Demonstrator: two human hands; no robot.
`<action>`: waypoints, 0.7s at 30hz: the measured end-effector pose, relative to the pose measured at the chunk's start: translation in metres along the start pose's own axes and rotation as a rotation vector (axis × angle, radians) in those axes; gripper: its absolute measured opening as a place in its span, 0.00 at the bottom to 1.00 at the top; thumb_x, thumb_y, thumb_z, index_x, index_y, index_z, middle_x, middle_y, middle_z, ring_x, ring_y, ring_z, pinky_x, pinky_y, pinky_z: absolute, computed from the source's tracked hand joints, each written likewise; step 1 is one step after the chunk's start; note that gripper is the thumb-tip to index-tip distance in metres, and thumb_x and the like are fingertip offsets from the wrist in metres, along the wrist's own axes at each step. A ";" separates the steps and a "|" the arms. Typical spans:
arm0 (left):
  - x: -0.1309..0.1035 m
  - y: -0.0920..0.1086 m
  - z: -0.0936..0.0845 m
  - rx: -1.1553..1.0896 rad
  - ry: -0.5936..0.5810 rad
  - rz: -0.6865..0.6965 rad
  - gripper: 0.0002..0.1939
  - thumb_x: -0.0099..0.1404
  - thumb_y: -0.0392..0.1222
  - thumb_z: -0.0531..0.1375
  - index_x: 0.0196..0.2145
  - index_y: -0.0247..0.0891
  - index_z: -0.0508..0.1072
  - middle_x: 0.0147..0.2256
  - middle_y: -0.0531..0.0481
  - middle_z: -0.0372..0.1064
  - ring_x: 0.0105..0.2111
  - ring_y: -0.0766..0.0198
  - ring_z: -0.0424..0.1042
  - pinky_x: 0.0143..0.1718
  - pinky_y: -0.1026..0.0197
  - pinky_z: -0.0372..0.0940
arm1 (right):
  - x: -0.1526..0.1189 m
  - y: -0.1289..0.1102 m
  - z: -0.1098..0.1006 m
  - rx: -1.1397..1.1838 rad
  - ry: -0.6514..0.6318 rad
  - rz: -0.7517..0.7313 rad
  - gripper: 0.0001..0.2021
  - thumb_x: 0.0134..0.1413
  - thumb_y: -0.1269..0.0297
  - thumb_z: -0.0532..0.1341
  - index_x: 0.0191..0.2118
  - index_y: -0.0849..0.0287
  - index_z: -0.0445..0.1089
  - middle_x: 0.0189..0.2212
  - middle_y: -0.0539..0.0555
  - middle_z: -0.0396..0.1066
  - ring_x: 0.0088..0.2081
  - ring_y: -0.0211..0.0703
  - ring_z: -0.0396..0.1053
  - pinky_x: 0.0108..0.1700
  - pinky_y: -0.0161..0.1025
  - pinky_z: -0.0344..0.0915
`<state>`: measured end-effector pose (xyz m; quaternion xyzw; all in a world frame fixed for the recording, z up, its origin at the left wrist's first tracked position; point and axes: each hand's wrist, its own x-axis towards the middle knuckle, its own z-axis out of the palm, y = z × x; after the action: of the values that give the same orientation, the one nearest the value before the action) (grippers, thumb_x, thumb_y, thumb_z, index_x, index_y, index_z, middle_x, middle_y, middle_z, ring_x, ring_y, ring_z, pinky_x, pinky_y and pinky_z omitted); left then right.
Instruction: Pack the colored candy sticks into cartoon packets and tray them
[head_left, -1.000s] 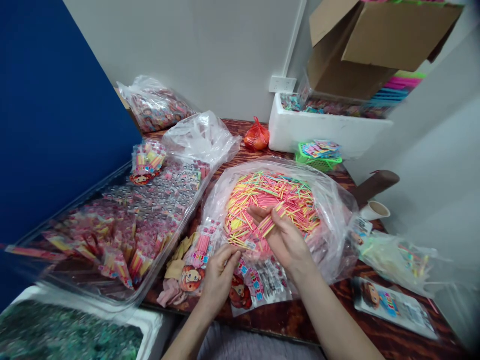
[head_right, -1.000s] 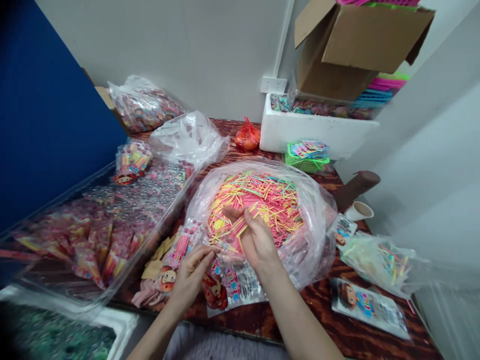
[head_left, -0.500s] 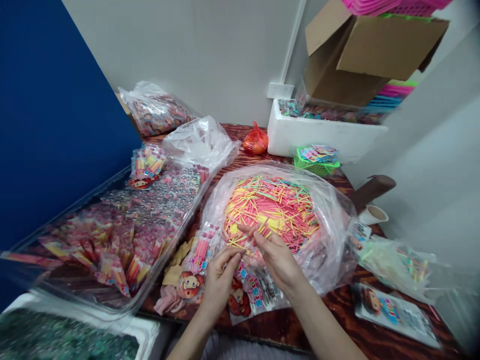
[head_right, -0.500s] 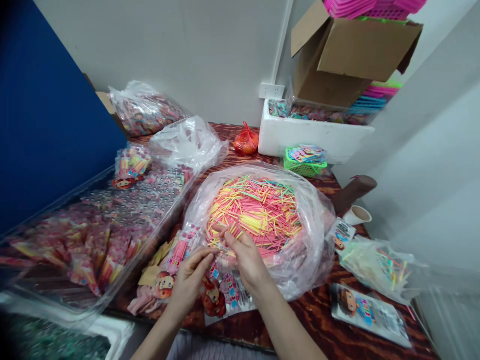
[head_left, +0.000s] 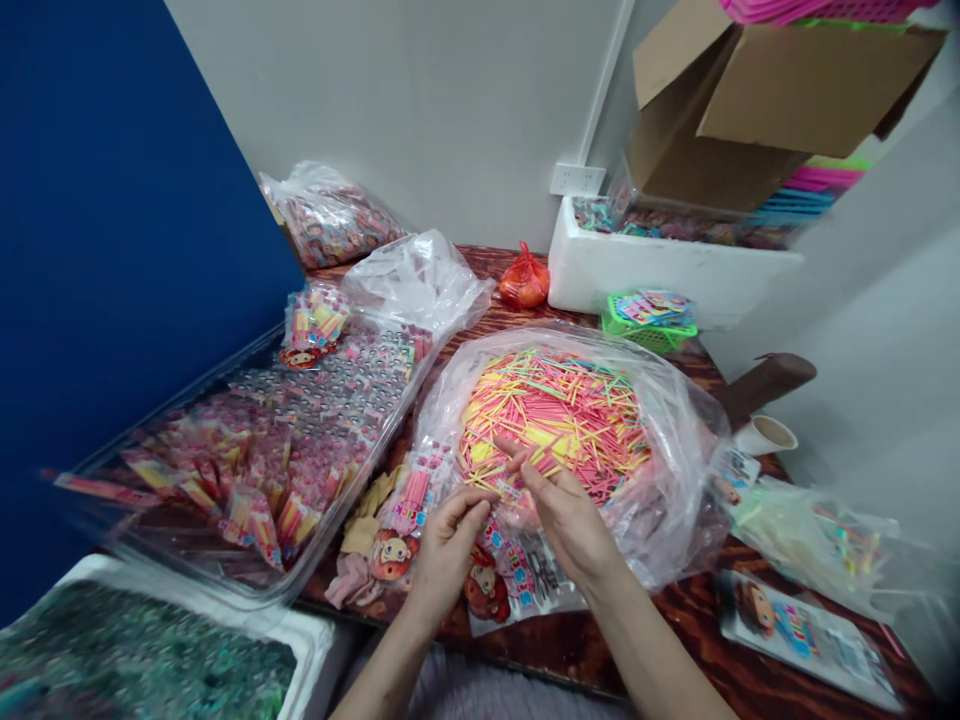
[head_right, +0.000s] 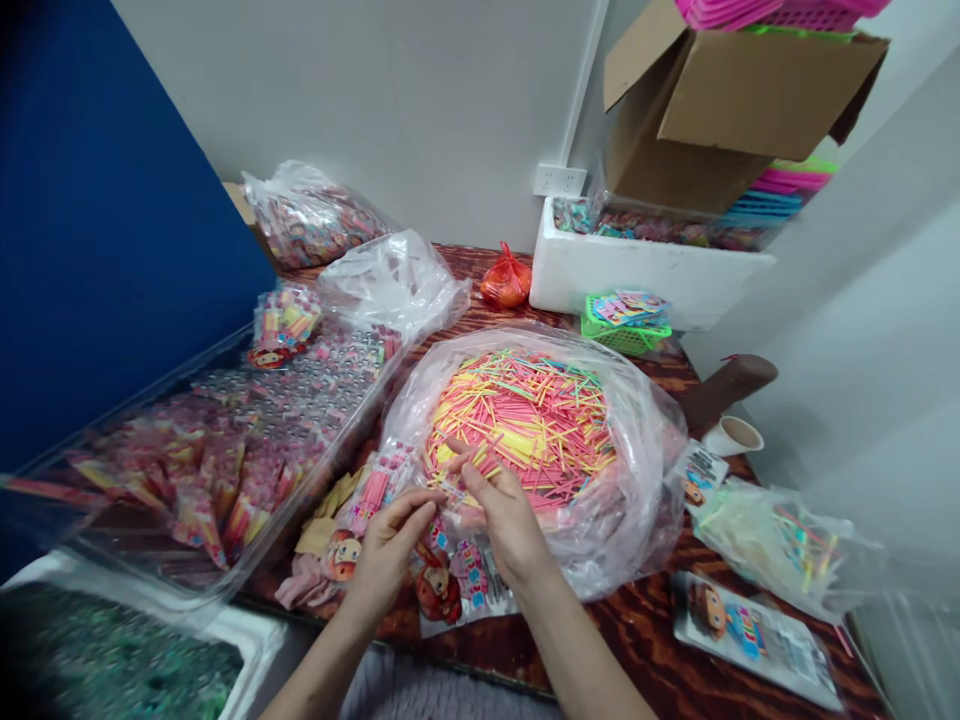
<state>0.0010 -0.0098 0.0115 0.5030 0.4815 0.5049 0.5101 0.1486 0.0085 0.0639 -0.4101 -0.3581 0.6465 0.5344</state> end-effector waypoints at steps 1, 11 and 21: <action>0.000 0.000 0.000 -0.003 0.007 0.003 0.11 0.64 0.45 0.59 0.37 0.38 0.79 0.39 0.46 0.76 0.42 0.58 0.73 0.46 0.59 0.66 | 0.000 0.001 -0.001 -0.029 0.015 0.002 0.10 0.52 0.54 0.66 0.35 0.54 0.75 0.53 0.54 0.71 0.59 0.51 0.61 0.61 0.49 0.50; 0.005 0.003 -0.002 0.017 0.002 0.030 0.10 0.63 0.45 0.60 0.37 0.38 0.79 0.38 0.46 0.76 0.41 0.58 0.73 0.45 0.59 0.66 | -0.003 -0.009 0.008 0.064 0.072 -0.075 0.16 0.59 0.48 0.58 0.44 0.53 0.71 0.41 0.56 0.76 0.48 0.50 0.70 0.51 0.48 0.63; 0.003 0.003 -0.002 -0.004 0.012 0.024 0.10 0.64 0.44 0.60 0.37 0.39 0.79 0.38 0.47 0.76 0.41 0.59 0.72 0.45 0.59 0.66 | 0.003 0.000 -0.003 -0.275 0.122 -0.146 0.10 0.56 0.58 0.62 0.41 0.53 0.78 0.42 0.53 0.74 0.50 0.48 0.66 0.55 0.44 0.56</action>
<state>-0.0013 -0.0066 0.0143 0.5046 0.4777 0.5149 0.5021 0.1511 0.0114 0.0625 -0.4908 -0.4391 0.5246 0.5395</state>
